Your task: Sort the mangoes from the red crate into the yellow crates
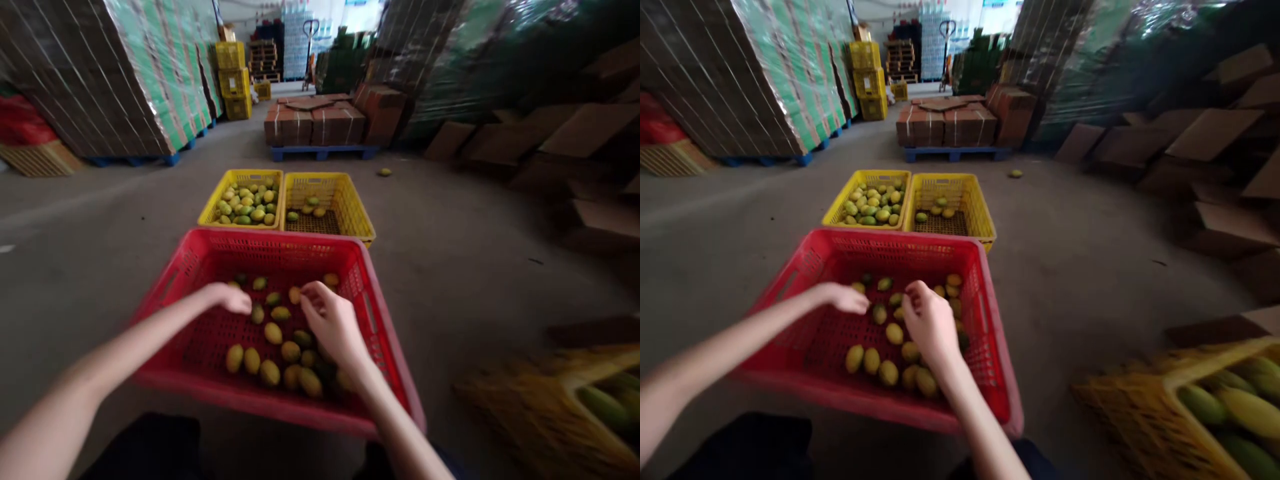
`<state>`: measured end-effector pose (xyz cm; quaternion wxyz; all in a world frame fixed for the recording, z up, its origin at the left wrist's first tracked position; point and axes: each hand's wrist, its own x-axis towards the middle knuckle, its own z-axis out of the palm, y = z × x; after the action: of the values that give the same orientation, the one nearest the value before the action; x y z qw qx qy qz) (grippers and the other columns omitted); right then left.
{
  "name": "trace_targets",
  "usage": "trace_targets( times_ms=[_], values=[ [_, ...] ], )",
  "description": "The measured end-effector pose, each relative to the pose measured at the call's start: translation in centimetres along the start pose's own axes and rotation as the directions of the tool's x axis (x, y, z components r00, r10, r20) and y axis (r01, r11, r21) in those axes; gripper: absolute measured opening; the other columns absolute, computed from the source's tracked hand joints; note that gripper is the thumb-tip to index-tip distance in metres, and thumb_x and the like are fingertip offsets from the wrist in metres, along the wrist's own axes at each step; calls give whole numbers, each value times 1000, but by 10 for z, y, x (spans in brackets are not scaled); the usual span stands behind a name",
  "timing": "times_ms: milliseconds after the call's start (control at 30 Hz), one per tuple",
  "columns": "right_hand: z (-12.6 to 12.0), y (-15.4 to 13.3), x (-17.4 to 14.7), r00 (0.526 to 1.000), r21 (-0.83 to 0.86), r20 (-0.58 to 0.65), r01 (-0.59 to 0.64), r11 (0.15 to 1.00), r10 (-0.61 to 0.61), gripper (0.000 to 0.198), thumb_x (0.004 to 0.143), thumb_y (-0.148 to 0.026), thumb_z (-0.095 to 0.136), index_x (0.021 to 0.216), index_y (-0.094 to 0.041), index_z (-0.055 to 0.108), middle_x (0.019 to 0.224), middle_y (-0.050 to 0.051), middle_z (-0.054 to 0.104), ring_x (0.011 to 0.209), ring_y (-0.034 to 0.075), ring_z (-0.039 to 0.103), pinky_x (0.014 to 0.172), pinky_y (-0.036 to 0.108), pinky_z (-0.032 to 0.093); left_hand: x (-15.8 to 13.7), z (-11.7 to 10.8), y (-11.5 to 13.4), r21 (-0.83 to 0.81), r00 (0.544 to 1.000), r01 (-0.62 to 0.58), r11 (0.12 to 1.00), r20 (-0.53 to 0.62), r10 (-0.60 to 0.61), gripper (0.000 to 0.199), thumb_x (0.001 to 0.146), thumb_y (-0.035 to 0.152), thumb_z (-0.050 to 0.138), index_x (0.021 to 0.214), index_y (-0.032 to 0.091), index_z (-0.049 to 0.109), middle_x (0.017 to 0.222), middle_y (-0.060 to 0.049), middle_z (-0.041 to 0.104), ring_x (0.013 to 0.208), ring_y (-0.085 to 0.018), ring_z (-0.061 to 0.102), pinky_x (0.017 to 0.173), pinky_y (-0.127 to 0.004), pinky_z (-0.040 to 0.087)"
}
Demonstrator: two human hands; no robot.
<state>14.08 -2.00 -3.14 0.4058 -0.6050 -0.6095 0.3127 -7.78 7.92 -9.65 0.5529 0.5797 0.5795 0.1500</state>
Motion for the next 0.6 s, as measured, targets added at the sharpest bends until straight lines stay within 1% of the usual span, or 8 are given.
trace_targets(
  times_ms=[100,200,300,367,400,433,500,600],
  values=[
    [-31,-18,-11,996,71,48,66,995,-69,14,84,-36,58,87,-25,67,75,4,70,65,20,64,55,29,50,-12,4,-67,111,998,54,992,-45,-49,39,69,32,68,42,25,41,43,-2,47,91,-33,67,97,-53,43],
    [-62,-25,-11,983,39,52,172,984,-174,16,81,-38,65,90,-27,70,82,6,73,71,21,67,60,31,53,-10,-3,-103,157,998,61,986,-11,-60,33,59,24,75,42,25,46,43,-1,47,82,-34,68,100,-57,38],
    [-58,3,5,959,112,279,7,994,-39,19,80,-40,65,91,-25,71,82,6,73,71,21,69,62,32,55,2,-10,-126,158,999,36,987,-17,-34,29,55,19,74,43,25,49,42,2,41,87,-34,67,107,-60,27],
    [-29,41,20,887,109,448,-173,979,107,25,78,-42,66,90,-21,70,75,5,72,66,20,68,59,31,55,9,-10,-137,149,999,24,988,-26,-21,32,55,16,74,41,25,47,39,4,32,95,-37,65,110,-60,20],
    [-8,63,27,856,75,498,-204,976,140,28,77,-43,66,91,-19,70,73,5,72,64,20,67,58,31,54,12,-9,-141,143,1000,20,989,-21,-17,32,54,15,74,41,25,47,39,4,32,98,-37,65,110,-60,20],
    [16,84,35,842,1,518,-175,985,149,27,77,-43,66,88,-18,70,72,5,71,64,19,67,58,30,53,13,-7,-143,133,1000,10,991,-9,-9,30,54,14,75,43,25,49,41,3,35,100,-37,64,110,-58,23],
    [66,123,51,861,-316,493,43,948,125,18,74,-36,70,81,-20,68,76,4,70,72,19,66,64,30,51,15,-3,-145,79,999,-19,997,33,16,22,54,12,75,50,24,57,48,0,45,101,-36,64,109,-52,28],
    [129,158,81,842,-492,522,168,854,135,15,71,-17,71,85,-19,68,93,9,70,92,24,64,80,34,49,14,-1,-140,-88,997,-54,995,44,58,16,59,12,72,57,26,65,54,-1,52,99,-32,65,108,-46,32]
  ],
)
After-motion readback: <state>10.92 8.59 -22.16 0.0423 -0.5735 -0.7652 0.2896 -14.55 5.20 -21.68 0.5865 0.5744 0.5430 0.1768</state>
